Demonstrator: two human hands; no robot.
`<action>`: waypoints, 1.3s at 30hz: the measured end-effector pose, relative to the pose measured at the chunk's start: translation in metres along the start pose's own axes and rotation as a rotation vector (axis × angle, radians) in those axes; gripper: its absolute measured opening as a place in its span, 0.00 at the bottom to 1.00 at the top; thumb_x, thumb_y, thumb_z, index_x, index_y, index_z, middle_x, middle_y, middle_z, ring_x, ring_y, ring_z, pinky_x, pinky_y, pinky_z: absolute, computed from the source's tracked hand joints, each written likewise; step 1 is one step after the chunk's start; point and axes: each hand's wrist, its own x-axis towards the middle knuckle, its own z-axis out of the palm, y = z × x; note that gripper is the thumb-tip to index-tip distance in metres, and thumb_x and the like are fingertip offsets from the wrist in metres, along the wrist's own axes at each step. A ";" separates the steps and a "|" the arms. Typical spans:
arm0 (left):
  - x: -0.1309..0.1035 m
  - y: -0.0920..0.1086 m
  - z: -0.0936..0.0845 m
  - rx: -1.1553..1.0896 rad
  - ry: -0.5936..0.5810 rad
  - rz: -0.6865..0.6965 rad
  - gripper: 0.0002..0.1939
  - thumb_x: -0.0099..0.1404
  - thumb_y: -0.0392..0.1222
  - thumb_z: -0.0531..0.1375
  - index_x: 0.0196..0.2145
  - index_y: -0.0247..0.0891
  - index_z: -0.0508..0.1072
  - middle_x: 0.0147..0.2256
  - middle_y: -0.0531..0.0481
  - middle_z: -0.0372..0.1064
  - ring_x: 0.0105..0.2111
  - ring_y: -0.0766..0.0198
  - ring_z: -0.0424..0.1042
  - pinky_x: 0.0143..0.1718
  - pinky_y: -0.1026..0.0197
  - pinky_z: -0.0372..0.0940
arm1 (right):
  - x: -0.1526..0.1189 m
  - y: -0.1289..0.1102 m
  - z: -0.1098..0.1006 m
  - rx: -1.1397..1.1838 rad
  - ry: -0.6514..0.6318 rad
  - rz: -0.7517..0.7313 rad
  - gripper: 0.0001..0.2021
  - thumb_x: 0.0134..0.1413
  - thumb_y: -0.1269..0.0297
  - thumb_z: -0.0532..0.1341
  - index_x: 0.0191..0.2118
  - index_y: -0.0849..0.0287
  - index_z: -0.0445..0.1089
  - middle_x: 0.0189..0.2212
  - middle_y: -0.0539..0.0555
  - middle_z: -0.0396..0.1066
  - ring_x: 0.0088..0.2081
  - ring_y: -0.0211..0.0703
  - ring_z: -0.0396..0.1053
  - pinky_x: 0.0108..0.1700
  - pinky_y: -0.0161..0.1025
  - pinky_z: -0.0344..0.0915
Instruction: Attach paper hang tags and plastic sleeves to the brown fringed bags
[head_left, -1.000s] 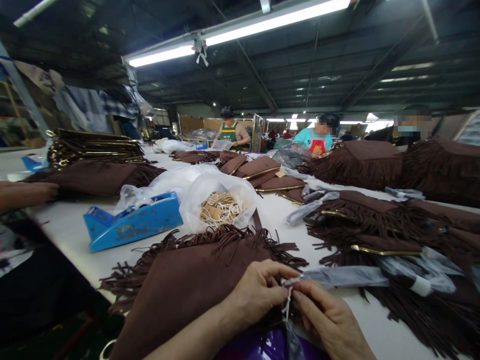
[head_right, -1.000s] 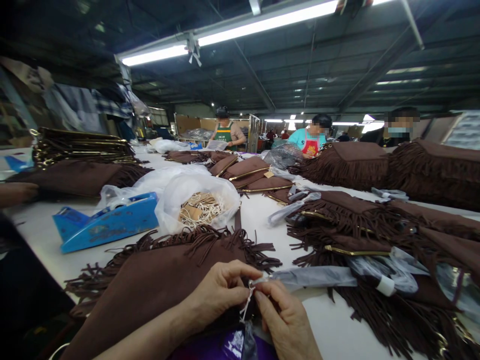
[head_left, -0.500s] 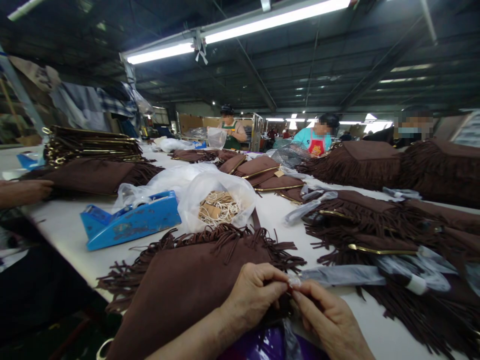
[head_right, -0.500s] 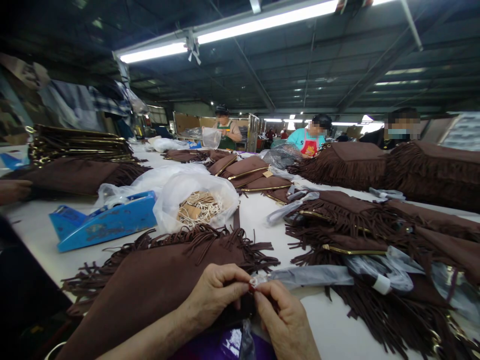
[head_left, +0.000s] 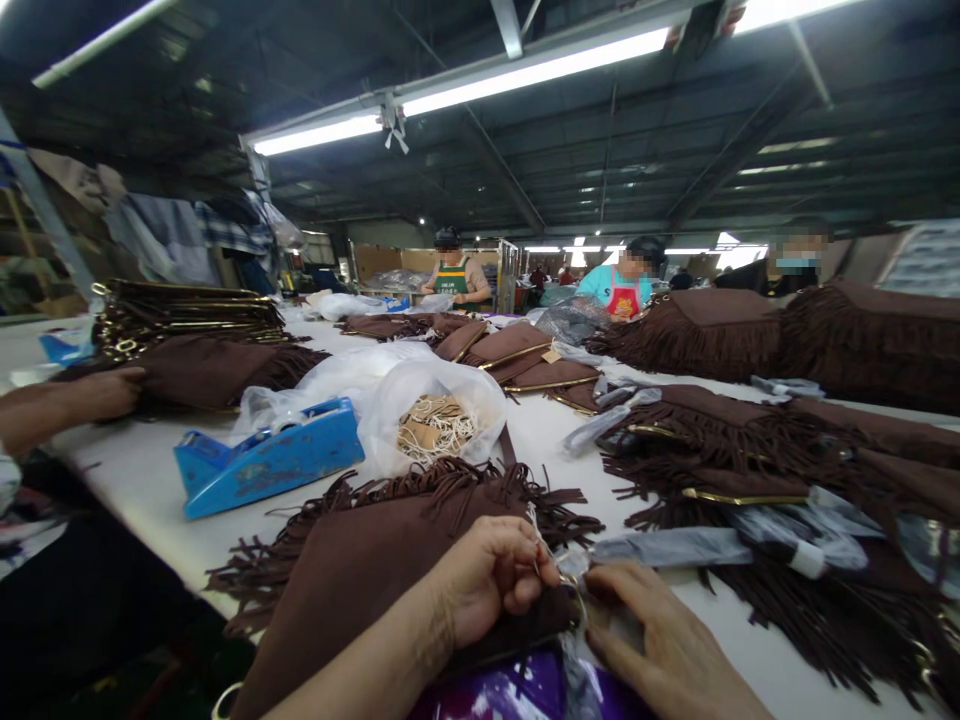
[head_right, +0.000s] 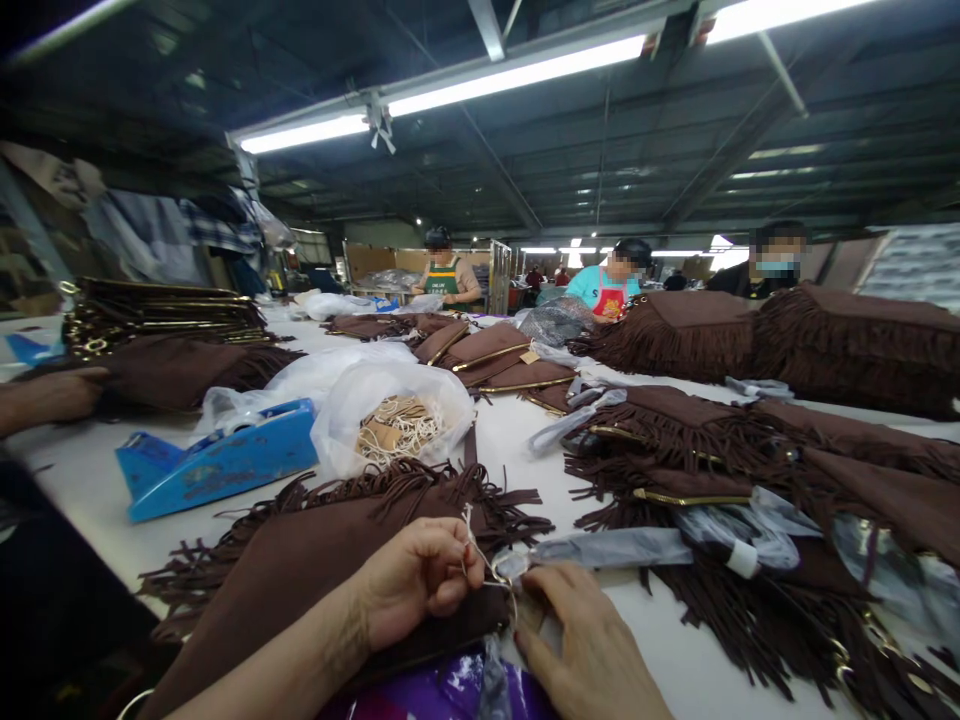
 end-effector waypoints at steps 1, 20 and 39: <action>-0.002 0.000 -0.001 -0.017 -0.014 -0.017 0.03 0.40 0.34 0.56 0.18 0.34 0.65 0.19 0.47 0.69 0.11 0.74 0.54 0.12 0.70 0.42 | -0.002 0.000 -0.001 -0.059 -0.015 -0.032 0.16 0.49 0.62 0.57 0.45 0.57 0.68 0.47 0.57 0.67 0.49 0.51 0.62 0.51 0.48 0.58; -0.011 0.008 0.001 -0.033 -0.025 -0.055 0.10 0.46 0.38 0.59 0.28 0.29 0.73 0.14 0.55 0.61 0.10 0.75 0.55 0.14 0.70 0.43 | 0.005 -0.020 -0.004 -0.384 -0.004 -0.337 0.07 0.52 0.68 0.55 0.37 0.54 0.68 0.39 0.51 0.69 0.45 0.48 0.61 0.47 0.48 0.54; -0.003 -0.001 0.005 0.060 -0.028 -0.077 0.13 0.41 0.39 0.61 0.26 0.28 0.73 0.17 0.52 0.66 0.12 0.74 0.57 0.15 0.69 0.46 | -0.013 -0.008 -0.021 -0.572 -0.107 -0.398 0.12 0.47 0.79 0.51 0.29 0.58 0.69 0.29 0.55 0.71 0.31 0.46 0.66 0.34 0.40 0.57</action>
